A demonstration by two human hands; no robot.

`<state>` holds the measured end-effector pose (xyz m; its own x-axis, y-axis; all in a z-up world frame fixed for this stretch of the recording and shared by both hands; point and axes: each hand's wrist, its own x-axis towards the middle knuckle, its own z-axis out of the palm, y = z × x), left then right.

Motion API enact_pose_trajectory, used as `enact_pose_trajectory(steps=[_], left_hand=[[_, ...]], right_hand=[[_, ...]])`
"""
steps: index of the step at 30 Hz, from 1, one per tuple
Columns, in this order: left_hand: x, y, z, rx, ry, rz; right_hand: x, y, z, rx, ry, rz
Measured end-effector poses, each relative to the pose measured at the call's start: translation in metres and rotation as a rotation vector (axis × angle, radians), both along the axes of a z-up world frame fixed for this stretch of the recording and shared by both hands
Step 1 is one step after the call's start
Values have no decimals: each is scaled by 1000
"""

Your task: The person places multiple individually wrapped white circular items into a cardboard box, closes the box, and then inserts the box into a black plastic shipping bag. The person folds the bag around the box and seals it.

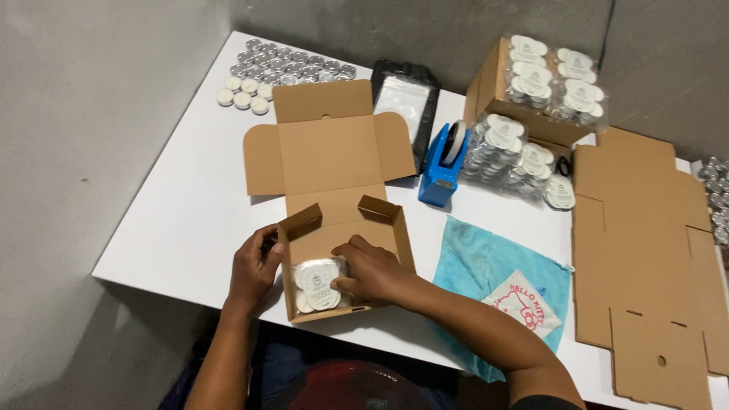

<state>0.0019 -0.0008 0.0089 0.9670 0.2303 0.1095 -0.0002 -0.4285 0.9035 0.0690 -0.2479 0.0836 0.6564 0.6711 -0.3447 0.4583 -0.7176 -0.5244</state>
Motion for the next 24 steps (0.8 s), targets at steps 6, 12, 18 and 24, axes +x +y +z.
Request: enact_pose_trajectory(steps=[6,12,18,24], left_hand=[[-1,2,-17,22,-9,25],[0,3,-27,19,24,42],[-1,-3,-25,-3,20,95],[-1,-6,-42,-25,-61,157]], right_hand=[[29,-62,-5,369,-301,-318],[99,-180,8,536,-428,-925],[165,-282,-16,409,-514,-1295],[175,-277,16,430,-116,-1489]])
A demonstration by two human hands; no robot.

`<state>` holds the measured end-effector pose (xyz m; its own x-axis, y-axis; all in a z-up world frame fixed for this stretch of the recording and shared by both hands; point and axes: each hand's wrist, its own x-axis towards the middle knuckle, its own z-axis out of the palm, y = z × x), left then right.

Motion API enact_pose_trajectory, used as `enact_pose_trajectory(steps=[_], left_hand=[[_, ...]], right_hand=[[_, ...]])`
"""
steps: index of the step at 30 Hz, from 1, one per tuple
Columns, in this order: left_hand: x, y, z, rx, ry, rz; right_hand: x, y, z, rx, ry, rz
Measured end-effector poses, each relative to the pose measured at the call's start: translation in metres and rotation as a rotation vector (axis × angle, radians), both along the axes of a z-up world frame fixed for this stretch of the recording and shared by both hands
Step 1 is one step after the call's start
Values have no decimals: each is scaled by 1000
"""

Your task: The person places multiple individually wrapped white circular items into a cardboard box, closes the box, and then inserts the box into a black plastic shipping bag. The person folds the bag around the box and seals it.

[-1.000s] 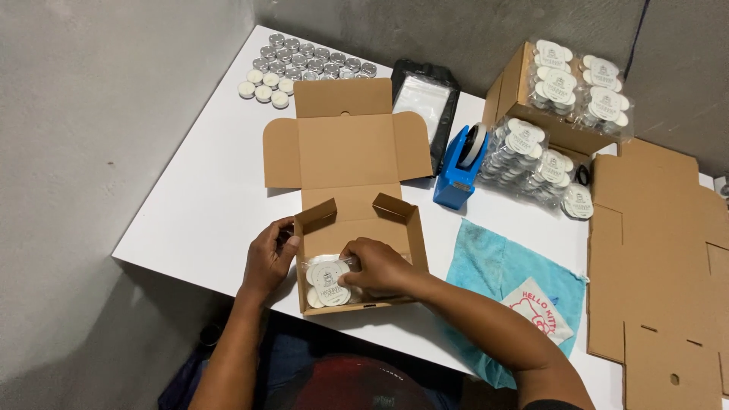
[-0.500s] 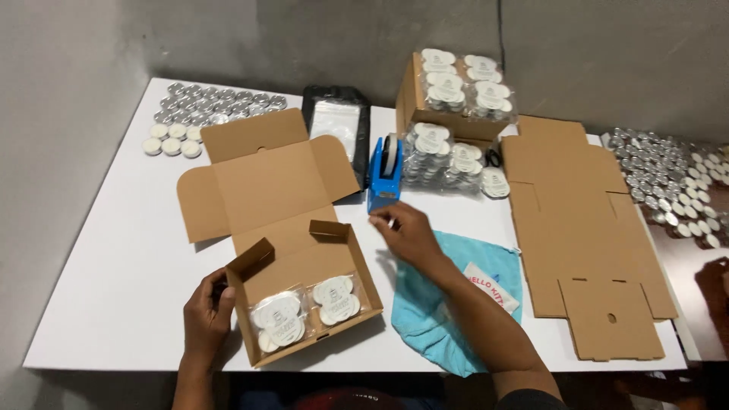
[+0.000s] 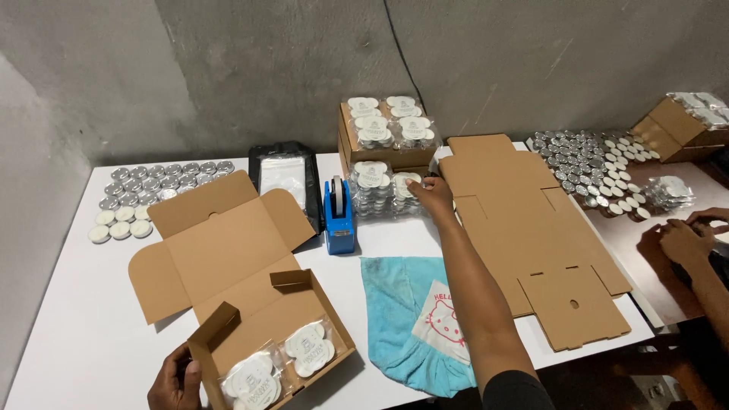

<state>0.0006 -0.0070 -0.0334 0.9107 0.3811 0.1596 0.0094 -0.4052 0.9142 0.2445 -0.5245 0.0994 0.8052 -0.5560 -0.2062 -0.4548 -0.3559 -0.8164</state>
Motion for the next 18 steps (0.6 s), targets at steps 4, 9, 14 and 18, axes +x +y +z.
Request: enact_pose_trajectory(steps=[4,9,14,18], left_hand=[[0,-11,17,-63,43,41],[3,-6,0,-132,-24,25],[3,-4,-3,-60,-28,26],[4,2,-9,-1,-1,16]], right_hand=[[15,-13,-7,25,41,-13],[30,-44,-34,163,9,-37],[25,-52,-32,195,26,-46],[14,-47,-16,232,55,-70]])
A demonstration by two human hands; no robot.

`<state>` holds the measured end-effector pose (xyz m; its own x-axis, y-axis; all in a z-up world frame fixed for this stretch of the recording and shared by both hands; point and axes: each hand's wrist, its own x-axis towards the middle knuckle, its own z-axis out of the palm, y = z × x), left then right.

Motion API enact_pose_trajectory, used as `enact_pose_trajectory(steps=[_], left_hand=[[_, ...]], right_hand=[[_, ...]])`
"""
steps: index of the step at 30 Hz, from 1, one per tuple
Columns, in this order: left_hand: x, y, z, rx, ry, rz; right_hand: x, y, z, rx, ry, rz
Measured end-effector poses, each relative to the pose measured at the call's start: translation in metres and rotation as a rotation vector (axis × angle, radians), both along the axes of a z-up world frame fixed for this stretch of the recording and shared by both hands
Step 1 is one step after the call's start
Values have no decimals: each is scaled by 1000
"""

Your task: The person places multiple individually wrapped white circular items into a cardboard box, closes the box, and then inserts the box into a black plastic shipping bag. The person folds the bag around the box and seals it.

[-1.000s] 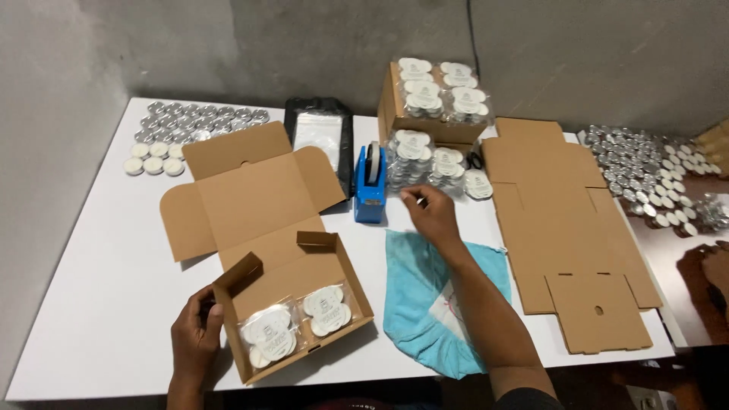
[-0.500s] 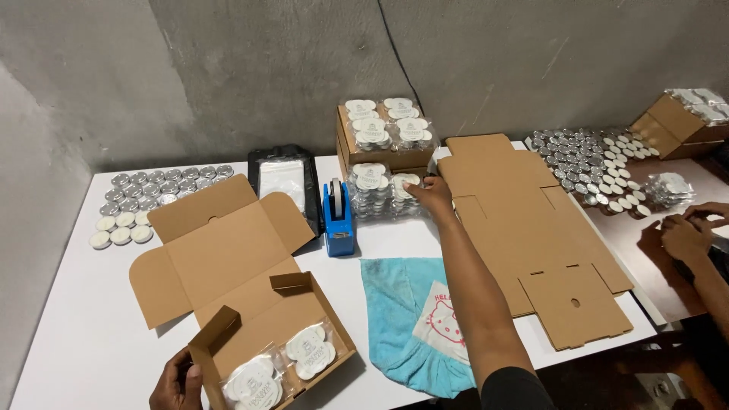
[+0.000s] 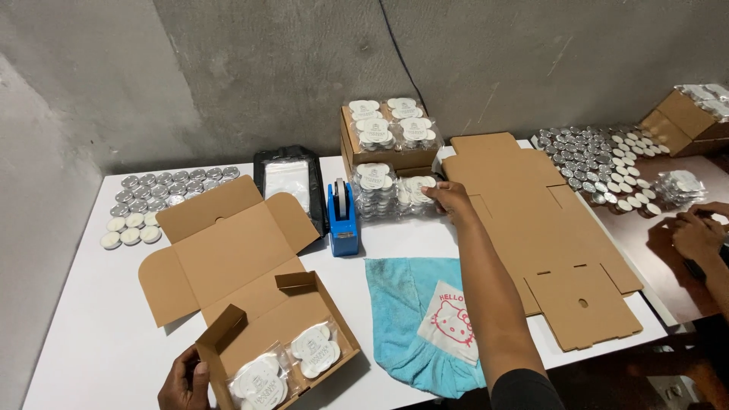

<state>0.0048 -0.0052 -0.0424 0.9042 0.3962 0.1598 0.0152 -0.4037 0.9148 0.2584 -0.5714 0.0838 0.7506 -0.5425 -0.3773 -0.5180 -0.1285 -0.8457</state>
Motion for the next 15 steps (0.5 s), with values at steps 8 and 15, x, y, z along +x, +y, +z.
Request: enact_pose_trajectory(steps=[8,15], left_hand=[[3,10,-3,26,58,-56],[1,5,16,-3,89,-93]], right_hand=[[-27,-8,4,34,-117,-19],[-44,-14,-1,191,-162,-40]])
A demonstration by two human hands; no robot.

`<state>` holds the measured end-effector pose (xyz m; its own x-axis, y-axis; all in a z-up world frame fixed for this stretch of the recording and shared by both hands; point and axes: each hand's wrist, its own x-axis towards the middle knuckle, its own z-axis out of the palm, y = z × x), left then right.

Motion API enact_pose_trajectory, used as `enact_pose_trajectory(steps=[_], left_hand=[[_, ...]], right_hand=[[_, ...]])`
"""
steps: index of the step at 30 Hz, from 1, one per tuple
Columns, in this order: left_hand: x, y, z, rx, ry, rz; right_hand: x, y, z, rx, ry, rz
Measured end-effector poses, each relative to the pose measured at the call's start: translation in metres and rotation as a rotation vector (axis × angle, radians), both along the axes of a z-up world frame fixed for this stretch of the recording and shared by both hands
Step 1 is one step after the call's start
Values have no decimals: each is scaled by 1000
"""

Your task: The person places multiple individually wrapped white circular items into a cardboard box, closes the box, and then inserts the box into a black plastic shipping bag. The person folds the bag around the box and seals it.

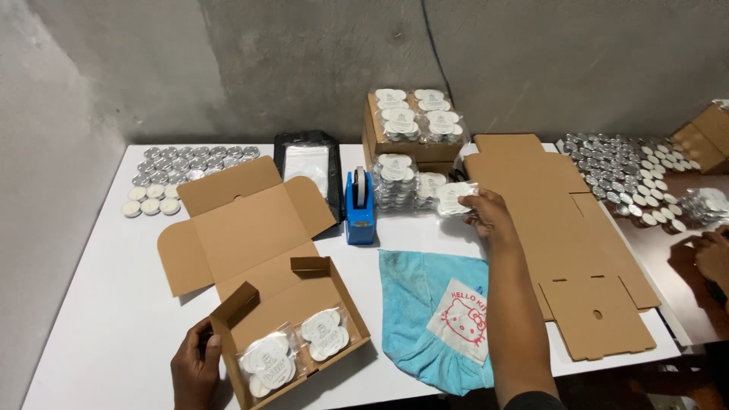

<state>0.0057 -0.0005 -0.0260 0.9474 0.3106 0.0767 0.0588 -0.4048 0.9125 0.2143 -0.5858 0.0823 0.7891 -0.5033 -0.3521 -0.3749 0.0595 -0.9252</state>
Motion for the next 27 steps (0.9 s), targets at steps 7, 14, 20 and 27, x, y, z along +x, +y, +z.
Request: enact_pose_trajectory(steps=[7,14,20,27], left_hand=[[-1,0,12,-10,28,-8],[-3,4,8,57,-48,-53],[-4,3,12,36,-60,-61],[-3,1,21,15,-62,-90]], right_hand=[[-25,14,5,204,-152,139],[-37,81,7,251,-240,300],[-66,159,19,78,-116,708],[-97,246,31,-22,-106,1192]])
